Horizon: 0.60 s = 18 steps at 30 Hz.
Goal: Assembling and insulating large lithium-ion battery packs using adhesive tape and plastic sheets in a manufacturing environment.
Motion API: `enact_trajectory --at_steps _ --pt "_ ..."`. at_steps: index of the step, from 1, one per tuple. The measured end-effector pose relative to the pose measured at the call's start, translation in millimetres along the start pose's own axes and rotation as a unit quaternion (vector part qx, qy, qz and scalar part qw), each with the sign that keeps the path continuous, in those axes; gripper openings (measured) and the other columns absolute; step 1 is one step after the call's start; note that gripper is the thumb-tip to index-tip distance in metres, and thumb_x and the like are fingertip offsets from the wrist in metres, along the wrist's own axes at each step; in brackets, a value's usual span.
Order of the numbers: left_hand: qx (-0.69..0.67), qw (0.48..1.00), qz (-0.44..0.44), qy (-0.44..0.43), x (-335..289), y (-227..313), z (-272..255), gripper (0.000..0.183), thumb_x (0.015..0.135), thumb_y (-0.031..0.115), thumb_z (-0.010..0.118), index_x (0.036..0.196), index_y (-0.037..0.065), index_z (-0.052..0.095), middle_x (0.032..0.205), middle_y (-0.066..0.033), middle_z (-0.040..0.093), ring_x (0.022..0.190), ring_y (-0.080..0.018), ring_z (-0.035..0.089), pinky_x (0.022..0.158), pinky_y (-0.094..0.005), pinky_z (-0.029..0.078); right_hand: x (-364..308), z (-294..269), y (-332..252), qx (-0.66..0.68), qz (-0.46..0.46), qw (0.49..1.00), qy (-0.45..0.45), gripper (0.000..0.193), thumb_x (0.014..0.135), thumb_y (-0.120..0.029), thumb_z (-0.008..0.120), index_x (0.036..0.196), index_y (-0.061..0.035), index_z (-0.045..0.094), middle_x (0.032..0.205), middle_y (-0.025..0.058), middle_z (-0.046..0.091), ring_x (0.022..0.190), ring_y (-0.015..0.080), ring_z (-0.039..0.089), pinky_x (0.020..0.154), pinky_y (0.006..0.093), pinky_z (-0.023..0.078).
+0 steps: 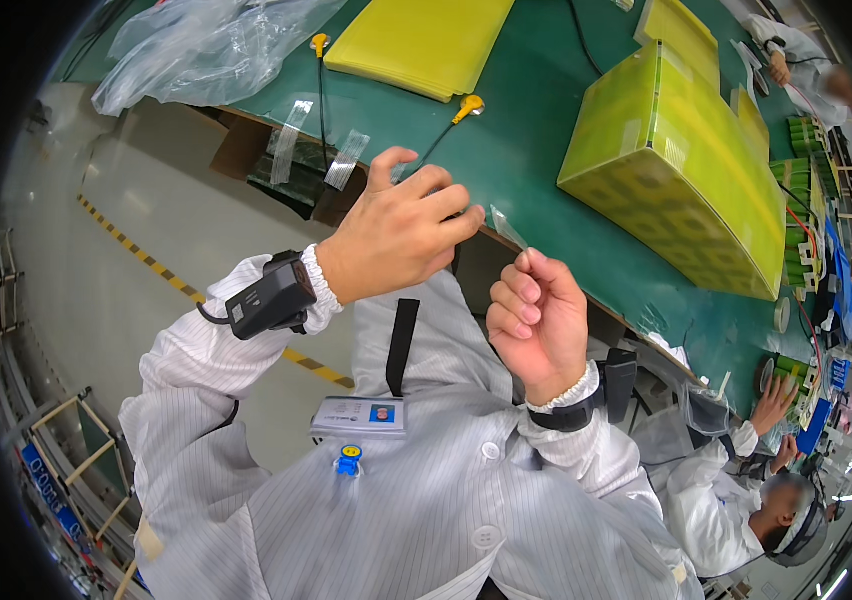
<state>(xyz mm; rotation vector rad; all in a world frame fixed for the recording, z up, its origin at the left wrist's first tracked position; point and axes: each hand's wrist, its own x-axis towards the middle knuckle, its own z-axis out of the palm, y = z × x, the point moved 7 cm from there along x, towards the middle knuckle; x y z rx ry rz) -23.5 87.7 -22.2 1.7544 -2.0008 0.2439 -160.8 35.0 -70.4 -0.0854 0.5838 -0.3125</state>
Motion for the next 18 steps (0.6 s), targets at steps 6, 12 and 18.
enact_trajectory --at_steps 6,12,18 --pt "0.000 1.000 0.008 0.001 1.4 1.4 1.6 0.040 0.071 0.014 0.076 0.111 0.015 0.069 0.099 0.0018 0.059 0.105 -0.0182 0.058 0.104 -0.0534 0.032 -7.0 1.4 -1.7 0.028 0.004 1.000 0.008 0.020 0.102 -0.018 0.053 0.087 -0.0059 0.058 0.066 0.0000 0.051 0.050 0.0090 0.043 0.042 0.0244 0.035" --pt "-0.026 1.000 -0.012 0.001 9.0 -1.0 -1.3 0.031 0.073 0.011 0.073 0.104 0.014 0.070 0.090 0.0013 0.059 0.099 -0.0186 0.059 0.104 -0.0520 0.032 -38.6 43.8 -39.8 -0.160 -0.116 0.976 -0.091 0.020 0.101 -0.019 0.056 0.088 -0.0040 0.059 0.066 0.0030 0.056 0.050 0.0100 0.047 0.044 0.0239 0.038" --pt "-0.265 0.948 -0.169 -0.053 39.4 -34.9 -5.8 0.024 0.085 0.013 0.069 0.108 0.006 0.071 0.087 -0.0055 0.066 0.089 -0.0220 0.064 0.092 -0.0408 0.044 -48.8 47.7 -63.7 -0.750 -0.287 0.596 0.024 0.018 0.088 -0.013 0.076 0.081 -0.0018 0.063 0.064 0.0052 0.060 0.054 0.0162 0.056 0.052 0.0280 0.044"
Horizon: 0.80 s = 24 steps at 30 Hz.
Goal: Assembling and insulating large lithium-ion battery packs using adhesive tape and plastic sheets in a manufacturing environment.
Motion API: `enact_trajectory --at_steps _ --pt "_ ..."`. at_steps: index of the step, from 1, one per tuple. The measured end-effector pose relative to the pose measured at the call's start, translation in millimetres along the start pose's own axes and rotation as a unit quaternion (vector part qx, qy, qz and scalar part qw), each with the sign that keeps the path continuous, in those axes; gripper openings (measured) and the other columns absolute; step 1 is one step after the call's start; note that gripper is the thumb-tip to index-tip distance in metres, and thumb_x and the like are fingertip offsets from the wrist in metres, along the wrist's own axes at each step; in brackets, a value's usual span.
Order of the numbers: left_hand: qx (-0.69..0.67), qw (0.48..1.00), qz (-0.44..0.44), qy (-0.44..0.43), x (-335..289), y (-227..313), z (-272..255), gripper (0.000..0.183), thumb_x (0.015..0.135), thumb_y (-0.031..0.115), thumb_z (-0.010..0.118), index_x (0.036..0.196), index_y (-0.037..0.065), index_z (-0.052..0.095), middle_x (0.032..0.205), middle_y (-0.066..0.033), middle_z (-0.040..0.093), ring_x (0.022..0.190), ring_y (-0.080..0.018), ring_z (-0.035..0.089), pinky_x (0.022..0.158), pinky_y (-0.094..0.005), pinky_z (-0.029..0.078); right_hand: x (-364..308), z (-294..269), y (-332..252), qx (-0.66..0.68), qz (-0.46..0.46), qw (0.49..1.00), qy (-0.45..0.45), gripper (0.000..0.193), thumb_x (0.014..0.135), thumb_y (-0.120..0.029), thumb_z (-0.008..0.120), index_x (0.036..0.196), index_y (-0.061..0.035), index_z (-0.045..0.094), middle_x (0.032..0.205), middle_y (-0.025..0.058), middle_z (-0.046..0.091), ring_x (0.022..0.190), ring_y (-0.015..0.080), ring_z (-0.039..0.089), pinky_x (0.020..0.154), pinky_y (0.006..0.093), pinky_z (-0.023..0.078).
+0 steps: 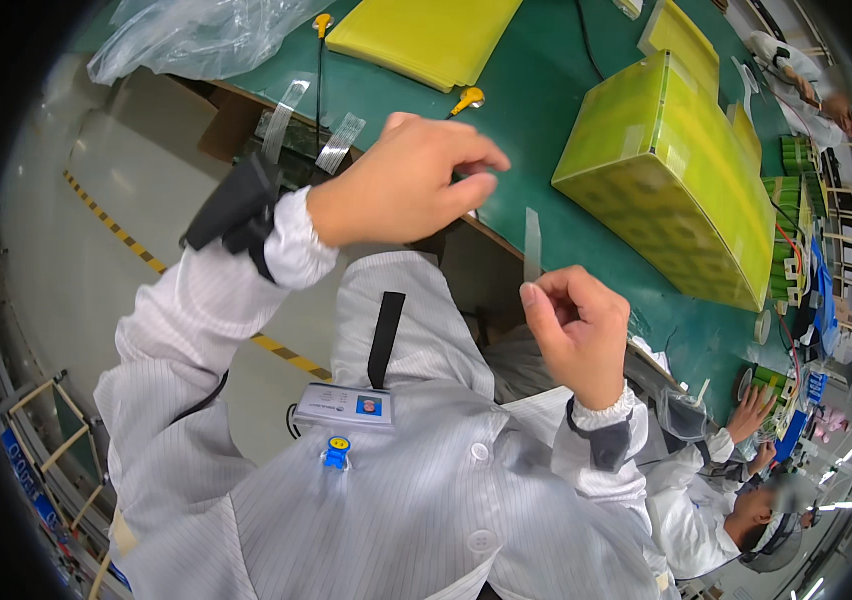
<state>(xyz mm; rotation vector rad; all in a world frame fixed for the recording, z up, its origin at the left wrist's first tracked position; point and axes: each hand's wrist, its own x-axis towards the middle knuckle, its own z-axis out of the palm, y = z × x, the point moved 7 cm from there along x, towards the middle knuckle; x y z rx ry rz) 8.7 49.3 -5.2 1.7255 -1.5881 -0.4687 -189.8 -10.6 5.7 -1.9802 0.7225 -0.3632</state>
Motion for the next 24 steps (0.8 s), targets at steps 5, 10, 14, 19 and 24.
enact_trajectory --at_steps 5,10,14,19,24 --pt "-0.103 0.984 0.016 -0.142 38.9 -4.2 9.4 0.031 0.085 0.014 0.075 0.112 0.000 0.070 0.091 -0.0097 0.071 0.082 -0.0206 0.066 0.074 -0.0337 0.052 25.8 -5.9 -9.5 -0.203 -0.105 0.973 0.023 0.019 0.087 -0.014 0.075 0.077 -0.0038 0.063 0.064 0.0086 0.058 0.055 0.0236 0.056 0.052 0.0352 0.043" --pt "-0.096 0.981 0.059 -0.160 71.7 -1.0 11.7 0.023 0.079 0.011 0.077 0.098 0.000 0.073 0.082 -0.0098 0.070 0.077 -0.0208 0.066 0.070 -0.0342 0.051 45.2 -2.7 5.4 -0.223 -0.090 0.970 0.023 0.020 0.089 -0.014 0.073 0.076 -0.0034 0.062 0.063 0.0096 0.058 0.053 0.0246 0.055 0.051 0.0359 0.043" --pt "-0.075 0.976 0.056 -0.194 82.5 -3.7 17.7 0.014 0.079 0.010 0.076 0.086 -0.001 0.071 0.076 -0.0094 0.070 0.070 -0.0235 0.065 0.067 -0.0357 0.051 52.1 -1.5 8.7 -0.211 -0.077 0.973 0.059 0.021 0.090 -0.015 0.073 0.078 -0.0033 0.061 0.060 0.0083 0.057 0.050 0.0225 0.054 0.050 0.0345 0.042" --pt "-0.080 0.977 0.058 -0.187 95.4 -11.0 27.0 0.011 0.081 0.008 0.073 0.085 -0.001 0.069 0.079 -0.0110 0.069 0.075 -0.0253 0.066 0.071 -0.0371 0.051 54.4 -0.5 11.8 -0.210 -0.062 0.970 0.102 0.023 0.091 -0.016 0.074 0.078 -0.0028 0.060 0.058 0.0066 0.056 0.047 0.0203 0.052 0.049 0.0337 0.042" --pt "-0.106 0.976 0.090 -0.165 103.3 -9.5 41.3 0.006 0.086 0.003 0.067 0.089 -0.002 0.065 0.085 -0.0138 0.068 0.083 -0.0295 0.066 0.076 -0.0394 0.050 51.0 -6.5 11.7 -0.279 -0.077 0.939 0.185 0.026 0.090 -0.019 0.075 0.075 -0.0053 0.060 0.058 0.0040 0.058 0.046 0.0195 0.054 0.048 0.0333 0.042"
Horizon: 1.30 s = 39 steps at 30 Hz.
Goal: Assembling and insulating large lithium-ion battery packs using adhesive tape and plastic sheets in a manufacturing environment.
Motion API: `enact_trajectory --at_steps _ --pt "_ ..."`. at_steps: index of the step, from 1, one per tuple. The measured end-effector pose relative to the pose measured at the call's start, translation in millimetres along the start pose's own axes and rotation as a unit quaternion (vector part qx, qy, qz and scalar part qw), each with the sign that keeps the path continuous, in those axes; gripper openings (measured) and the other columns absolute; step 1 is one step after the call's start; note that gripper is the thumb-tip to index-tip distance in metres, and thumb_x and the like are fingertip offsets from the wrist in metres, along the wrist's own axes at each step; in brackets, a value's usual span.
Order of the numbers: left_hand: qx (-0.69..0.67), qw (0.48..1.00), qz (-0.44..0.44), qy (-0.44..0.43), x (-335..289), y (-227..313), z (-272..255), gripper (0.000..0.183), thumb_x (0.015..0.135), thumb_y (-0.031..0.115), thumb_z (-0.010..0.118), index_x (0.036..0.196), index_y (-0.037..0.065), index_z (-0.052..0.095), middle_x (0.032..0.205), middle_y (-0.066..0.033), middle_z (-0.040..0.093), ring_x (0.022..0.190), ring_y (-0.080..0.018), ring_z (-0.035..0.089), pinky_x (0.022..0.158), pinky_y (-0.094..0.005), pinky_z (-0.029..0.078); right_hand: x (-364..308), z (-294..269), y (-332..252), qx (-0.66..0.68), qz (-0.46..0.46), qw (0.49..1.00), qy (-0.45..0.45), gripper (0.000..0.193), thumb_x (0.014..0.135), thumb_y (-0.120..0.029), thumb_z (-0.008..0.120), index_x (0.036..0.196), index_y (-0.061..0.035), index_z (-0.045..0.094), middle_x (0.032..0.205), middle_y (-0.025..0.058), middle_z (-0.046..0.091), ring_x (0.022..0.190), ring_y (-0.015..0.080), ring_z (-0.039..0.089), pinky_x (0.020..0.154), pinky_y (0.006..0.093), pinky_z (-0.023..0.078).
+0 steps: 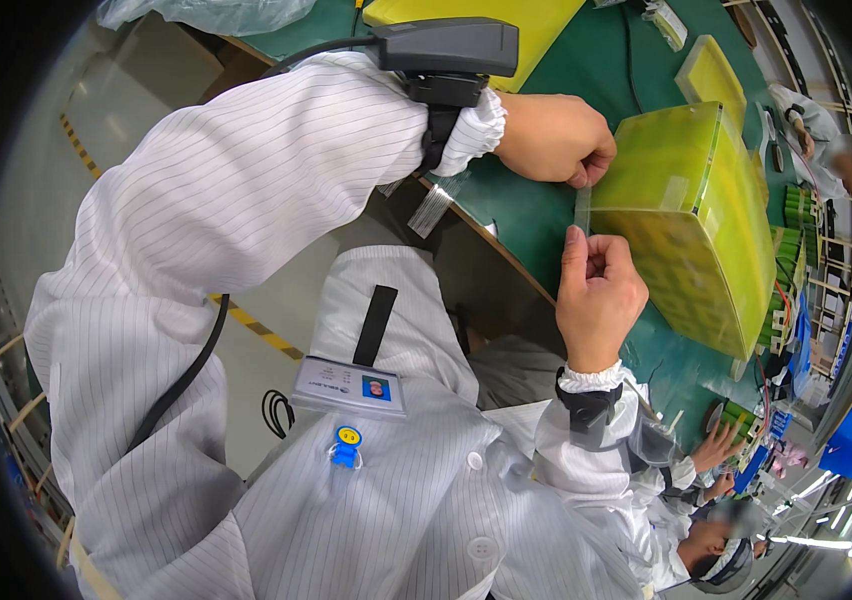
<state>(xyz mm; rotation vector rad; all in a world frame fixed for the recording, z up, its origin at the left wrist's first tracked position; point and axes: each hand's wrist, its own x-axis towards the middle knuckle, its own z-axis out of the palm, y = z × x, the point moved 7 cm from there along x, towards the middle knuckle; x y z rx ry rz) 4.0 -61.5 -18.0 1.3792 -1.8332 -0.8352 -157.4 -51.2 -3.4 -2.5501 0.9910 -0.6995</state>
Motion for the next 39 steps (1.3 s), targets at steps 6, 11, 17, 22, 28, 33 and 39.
enact_trajectory --at_steps 6,11,17,22,28,33,39 --pt "0.011 1.000 -0.008 0.005 4.9 -7.7 9.4 0.010 0.086 0.005 0.065 0.093 0.000 0.068 0.091 -0.0145 0.071 0.089 -0.0308 0.069 0.078 -0.0392 0.053 -2.4 2.6 4.5 -0.056 -0.019 0.998 0.013 0.028 0.090 -0.020 0.076 0.073 -0.0075 0.058 0.059 0.0034 0.059 0.048 0.0209 0.057 0.047 0.0346 0.043" --pt "0.021 1.000 0.005 0.012 8.3 -8.9 11.4 0.012 0.086 0.007 0.065 0.094 0.000 0.069 0.093 -0.0149 0.072 0.091 -0.0314 0.069 0.079 -0.0404 0.053 -2.0 -0.7 2.9 -0.053 -0.039 0.997 0.031 0.026 0.088 -0.019 0.076 0.073 -0.0074 0.058 0.059 0.0040 0.058 0.050 0.0234 0.057 0.048 0.0373 0.043" --pt "0.038 0.999 0.021 0.021 11.7 -14.0 14.0 0.015 0.087 0.010 0.065 0.097 0.001 0.070 0.095 -0.0143 0.072 0.095 -0.0315 0.069 0.082 -0.0412 0.053 -1.0 -2.2 0.4 -0.096 -0.072 0.992 0.025 0.022 0.087 -0.017 0.075 0.074 -0.0073 0.059 0.067 0.0059 0.059 0.062 0.0292 0.057 0.060 0.0422 0.043" --pt "0.047 0.999 -0.005 0.012 12.1 -9.2 12.4 0.016 0.087 0.012 0.066 0.099 0.001 0.071 0.096 -0.0140 0.072 0.097 -0.0316 0.069 0.084 -0.0410 0.053 0.1 -5.4 -2.0 -0.124 -0.102 0.986 0.032 0.021 0.086 -0.017 0.074 0.075 -0.0075 0.059 0.074 0.0068 0.061 0.072 0.0305 0.057 0.070 0.0431 0.042" --pt "0.051 0.998 -0.043 0.001 12.9 -9.9 11.7 0.021 0.084 0.017 0.072 0.099 0.002 0.072 0.097 -0.0141 0.072 0.093 -0.0333 0.070 0.080 -0.0419 0.054 0.1 -5.2 -0.5 -0.120 -0.105 0.987 0.033 0.021 0.087 -0.016 0.074 0.075 -0.0074 0.059 0.074 0.0071 0.061 0.072 0.0306 0.058 0.071 0.0429 0.042" --pt "0.068 0.985 -0.080 0.134 16.3 -14.3 -12.6 0.033 0.075 0.027 0.083 0.090 0.000 0.070 0.090 -0.0168 0.073 0.090 -0.0359 0.070 0.077 -0.0434 0.055 0.5 -8.0 -1.4 -0.112 -0.104 0.988 0.029 0.021 0.087 -0.016 0.073 0.075 -0.0072 0.059 0.074 0.0071 0.061 0.072 0.0306 0.058 0.071 0.0434 0.042" --pt "0.136 0.976 -0.093 0.146 -6.0 1.9 -2.9 0.024 0.084 0.008 0.061 0.103 -0.003 0.071 0.080 -0.0202 0.069 0.082 -0.0403 0.068 0.075 -0.0466 0.054 2.3 -9.0 4.8 -0.119 -0.099 0.988 0.024 0.022 0.088 -0.016 0.073 0.075 -0.0068 0.059 0.071 0.0081 0.061 0.066 0.0310 0.058 0.065 0.0426 0.043"
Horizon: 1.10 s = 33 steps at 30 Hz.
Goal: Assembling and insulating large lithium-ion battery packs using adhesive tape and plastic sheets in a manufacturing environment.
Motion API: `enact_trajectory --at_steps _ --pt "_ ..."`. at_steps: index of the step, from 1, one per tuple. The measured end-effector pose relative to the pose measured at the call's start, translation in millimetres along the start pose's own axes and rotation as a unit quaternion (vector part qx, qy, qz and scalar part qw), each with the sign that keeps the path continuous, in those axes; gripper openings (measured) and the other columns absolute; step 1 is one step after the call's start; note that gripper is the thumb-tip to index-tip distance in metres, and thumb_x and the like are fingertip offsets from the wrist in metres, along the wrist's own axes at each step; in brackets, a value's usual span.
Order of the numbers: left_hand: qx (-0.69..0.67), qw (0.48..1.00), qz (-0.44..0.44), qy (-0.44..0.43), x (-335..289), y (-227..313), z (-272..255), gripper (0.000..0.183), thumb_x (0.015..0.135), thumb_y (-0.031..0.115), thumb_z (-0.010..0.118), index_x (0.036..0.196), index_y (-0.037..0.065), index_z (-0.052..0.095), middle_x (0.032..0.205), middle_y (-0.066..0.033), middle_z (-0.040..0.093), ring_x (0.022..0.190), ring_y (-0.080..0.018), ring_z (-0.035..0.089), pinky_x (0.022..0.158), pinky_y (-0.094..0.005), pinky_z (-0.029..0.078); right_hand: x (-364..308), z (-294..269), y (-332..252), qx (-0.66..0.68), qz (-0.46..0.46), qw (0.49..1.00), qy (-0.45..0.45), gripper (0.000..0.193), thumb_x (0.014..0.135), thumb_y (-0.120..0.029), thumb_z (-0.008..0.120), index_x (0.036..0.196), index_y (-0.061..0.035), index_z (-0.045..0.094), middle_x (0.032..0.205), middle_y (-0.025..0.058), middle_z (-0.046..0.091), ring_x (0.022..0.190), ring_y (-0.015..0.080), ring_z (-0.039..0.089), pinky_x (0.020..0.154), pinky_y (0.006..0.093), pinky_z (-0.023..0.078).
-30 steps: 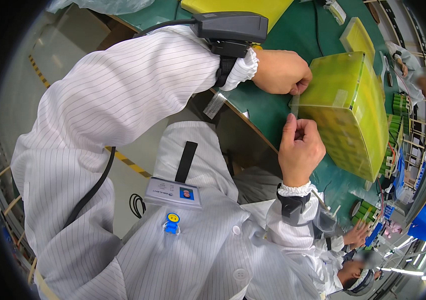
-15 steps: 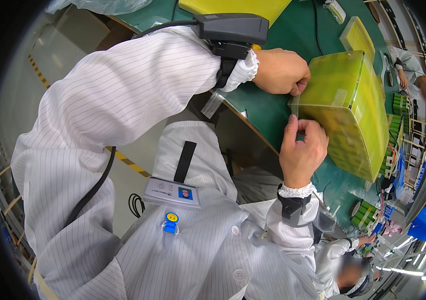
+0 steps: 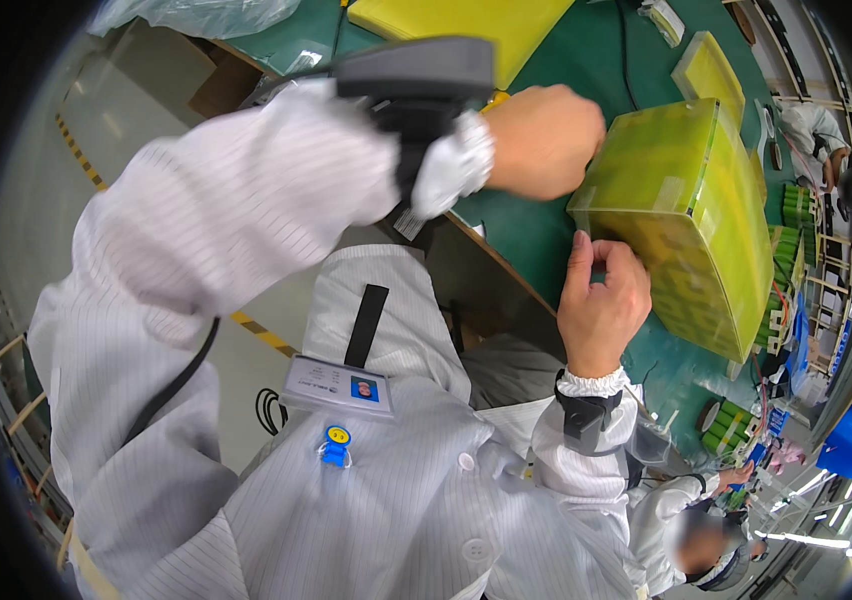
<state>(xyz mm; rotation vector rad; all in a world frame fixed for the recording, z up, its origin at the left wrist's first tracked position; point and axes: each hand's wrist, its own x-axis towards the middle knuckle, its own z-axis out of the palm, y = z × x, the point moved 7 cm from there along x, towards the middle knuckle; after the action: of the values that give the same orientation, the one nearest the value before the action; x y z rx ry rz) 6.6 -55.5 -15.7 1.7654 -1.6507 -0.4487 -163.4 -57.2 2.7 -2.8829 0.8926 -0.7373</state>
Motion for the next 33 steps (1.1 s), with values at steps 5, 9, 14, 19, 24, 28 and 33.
enact_trajectory --at_steps 5,9,14,19,24,28,33 --pt "0.046 0.999 -0.007 0.011 -64.2 29.3 26.5 0.048 0.079 0.003 0.059 0.126 0.002 0.066 0.128 -0.0152 0.063 0.118 -0.0359 0.053 0.095 -0.0511 0.041 0.9 0.5 -0.1 0.053 0.032 0.998 -0.015 0.023 0.089 -0.016 0.073 0.074 -0.0057 0.060 0.067 0.0090 0.060 0.057 0.0300 0.057 0.054 0.0415 0.044" --pt "0.044 0.997 -0.010 0.055 -60.1 33.5 36.7 0.059 0.076 0.003 0.058 0.134 -0.006 0.055 0.140 -0.0168 0.053 0.128 -0.0358 0.045 0.098 -0.0531 0.032 0.8 1.6 1.7 0.068 0.014 0.998 -0.008 0.021 0.090 -0.015 0.073 0.075 -0.0057 0.060 0.067 0.0090 0.061 0.056 0.0298 0.058 0.052 0.0407 0.044" --pt "0.076 0.996 -0.034 0.036 -62.2 47.6 43.9 0.066 0.074 0.006 0.059 0.137 -0.013 0.047 0.144 -0.0260 0.047 0.136 -0.0403 0.039 0.103 -0.0574 0.029 2.3 0.1 4.1 0.060 -0.005 0.998 0.004 0.020 0.089 -0.015 0.073 0.076 -0.0063 0.061 0.068 0.0091 0.062 0.057 0.0304 0.059 0.053 0.0410 0.045" --pt "0.071 0.997 -0.030 0.025 -60.1 41.7 39.2 0.072 0.075 0.010 0.061 0.141 -0.013 0.043 0.149 -0.0300 0.042 0.142 -0.0440 0.034 0.107 -0.0647 0.025 2.2 -0.3 4.2 0.060 -0.009 0.998 0.006 0.019 0.089 -0.015 0.073 0.076 -0.0064 0.061 0.069 0.0095 0.063 0.059 0.0309 0.060 0.053 0.0414 0.045" --pt "0.026 0.973 0.122 0.193 -38.0 66.9 -28.0 0.073 0.078 0.015 0.071 0.147 0.011 0.048 0.157 -0.0182 0.040 0.143 -0.0387 0.039 0.109 -0.0599 0.031 -0.1 1.2 9.0 0.072 -0.022 0.997 0.029 0.017 0.087 -0.014 0.074 0.078 -0.0072 0.062 0.068 0.0107 0.063 0.059 0.0319 0.062 0.053 0.0416 0.047" --pt "0.110 0.961 0.211 0.139 -9.3 75.7 -30.2 0.076 0.076 0.020 0.079 0.146 0.027 0.050 0.160 -0.0080 0.039 0.144 -0.0307 0.040 0.110 -0.0556 0.033 0.1 2.7 11.1 0.067 -0.018 0.997 0.041 0.016 0.087 -0.014 0.074 0.079 -0.0076 0.062 0.068 0.0110 0.063 0.058 0.0323 0.062 0.052 0.0416 0.047" --pt "0.164 0.940 0.252 0.159 -1.2 70.7 -19.5 0.071 0.078 0.027 0.081 0.142 0.035 0.052 0.155 -0.0020 0.046 0.140 -0.0223 0.047 0.106 -0.0608 0.039 0.8 4.0 12.4 0.080 -0.027 0.995 0.057 0.016 0.087 -0.014 0.074 0.078 -0.0079 0.062 0.067 0.0104 0.064 0.056 0.0313 0.062 0.050 0.0417 0.047"
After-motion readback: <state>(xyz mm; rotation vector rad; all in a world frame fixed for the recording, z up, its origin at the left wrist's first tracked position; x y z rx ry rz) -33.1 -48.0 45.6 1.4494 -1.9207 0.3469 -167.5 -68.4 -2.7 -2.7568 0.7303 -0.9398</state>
